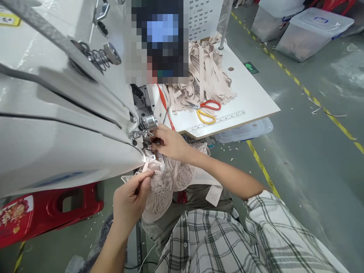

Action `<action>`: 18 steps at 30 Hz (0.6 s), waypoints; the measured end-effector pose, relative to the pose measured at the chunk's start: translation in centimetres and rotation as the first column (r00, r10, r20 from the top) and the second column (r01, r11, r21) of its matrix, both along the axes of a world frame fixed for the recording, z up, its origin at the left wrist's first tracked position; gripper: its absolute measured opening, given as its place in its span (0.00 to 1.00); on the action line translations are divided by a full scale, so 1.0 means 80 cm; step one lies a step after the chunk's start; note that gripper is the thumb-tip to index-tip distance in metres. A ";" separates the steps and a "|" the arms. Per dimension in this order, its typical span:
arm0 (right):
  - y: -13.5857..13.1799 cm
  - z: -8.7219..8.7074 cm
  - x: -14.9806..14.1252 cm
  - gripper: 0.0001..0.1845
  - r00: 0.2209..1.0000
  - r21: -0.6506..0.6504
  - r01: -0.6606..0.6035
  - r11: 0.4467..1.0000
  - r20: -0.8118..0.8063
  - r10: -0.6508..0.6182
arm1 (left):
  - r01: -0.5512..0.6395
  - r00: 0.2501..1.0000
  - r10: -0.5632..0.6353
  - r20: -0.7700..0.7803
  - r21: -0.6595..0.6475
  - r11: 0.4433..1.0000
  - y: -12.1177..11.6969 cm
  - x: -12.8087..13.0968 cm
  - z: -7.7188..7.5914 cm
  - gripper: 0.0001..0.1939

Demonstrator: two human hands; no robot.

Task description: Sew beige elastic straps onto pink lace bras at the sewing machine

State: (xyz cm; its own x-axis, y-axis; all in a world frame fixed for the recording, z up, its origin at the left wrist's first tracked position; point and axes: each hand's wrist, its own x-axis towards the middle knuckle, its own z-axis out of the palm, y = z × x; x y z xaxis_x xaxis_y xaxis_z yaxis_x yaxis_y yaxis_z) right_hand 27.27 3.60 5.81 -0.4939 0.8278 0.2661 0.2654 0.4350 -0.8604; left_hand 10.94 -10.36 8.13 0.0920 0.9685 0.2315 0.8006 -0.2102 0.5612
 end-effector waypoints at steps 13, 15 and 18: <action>0.001 -0.004 0.003 0.03 0.999 0.033 0.014 0.999 0.035 -0.015 | -0.195 0.980 0.198 -0.022 0.102 0.975 -0.007 -0.005 -0.031 0.09; 0.001 -0.004 0.003 0.03 0.999 0.037 0.022 0.999 0.035 -0.023 | -0.212 0.976 0.215 -0.016 0.111 0.971 -0.009 -0.005 -0.033 0.09; 0.000 -0.004 0.003 0.04 0.999 0.028 0.026 0.999 0.030 -0.027 | -0.192 0.972 0.221 -0.083 0.271 0.943 -0.012 0.006 -0.033 0.10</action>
